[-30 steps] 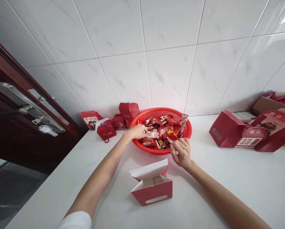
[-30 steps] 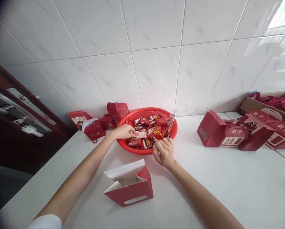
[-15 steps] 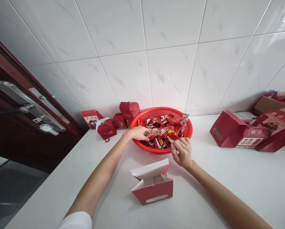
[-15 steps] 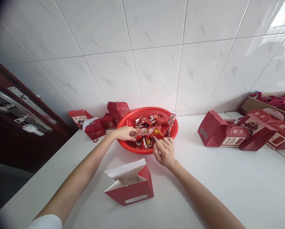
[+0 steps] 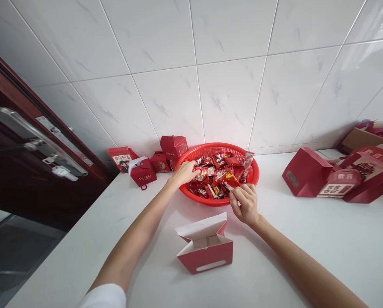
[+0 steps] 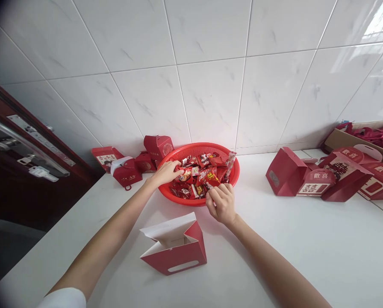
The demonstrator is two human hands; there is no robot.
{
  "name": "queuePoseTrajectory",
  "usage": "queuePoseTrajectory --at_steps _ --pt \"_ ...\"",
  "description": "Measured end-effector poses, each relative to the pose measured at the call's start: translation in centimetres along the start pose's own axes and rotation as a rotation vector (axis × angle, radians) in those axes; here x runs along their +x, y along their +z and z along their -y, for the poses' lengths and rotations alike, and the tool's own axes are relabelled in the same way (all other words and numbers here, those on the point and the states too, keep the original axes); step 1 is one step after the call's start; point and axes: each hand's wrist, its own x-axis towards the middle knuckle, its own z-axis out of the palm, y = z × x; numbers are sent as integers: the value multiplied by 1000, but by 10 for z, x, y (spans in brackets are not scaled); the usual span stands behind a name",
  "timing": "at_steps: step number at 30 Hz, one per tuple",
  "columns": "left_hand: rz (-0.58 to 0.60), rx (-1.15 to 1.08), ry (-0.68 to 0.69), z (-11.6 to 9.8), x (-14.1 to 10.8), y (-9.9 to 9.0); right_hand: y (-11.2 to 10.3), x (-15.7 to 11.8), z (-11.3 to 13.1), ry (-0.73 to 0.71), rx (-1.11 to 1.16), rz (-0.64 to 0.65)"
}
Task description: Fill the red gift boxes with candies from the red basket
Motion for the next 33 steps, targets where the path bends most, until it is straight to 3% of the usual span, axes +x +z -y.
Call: queuePoseTrajectory --at_steps 5,17,19,23,25,28,33 --pt "-29 -14 -49 1 -1 3 0 0 0 -2 4 -1" --pt "29 -93 125 -2 -11 -3 -1 1 1 5 12 9" --pt "130 -103 164 -3 -10 -5 -1 1 1 6 13 11" --pt "438 -103 249 -6 -4 -4 -1 0 -1 4 16 7" --pt "501 -92 270 -7 -1 0 0 0 -2 5 13 1" --pt "493 -81 282 -8 1 8 0 0 -2 7 10 0" --pt "378 -132 274 -6 1 13 0 1 -1 5 14 6"
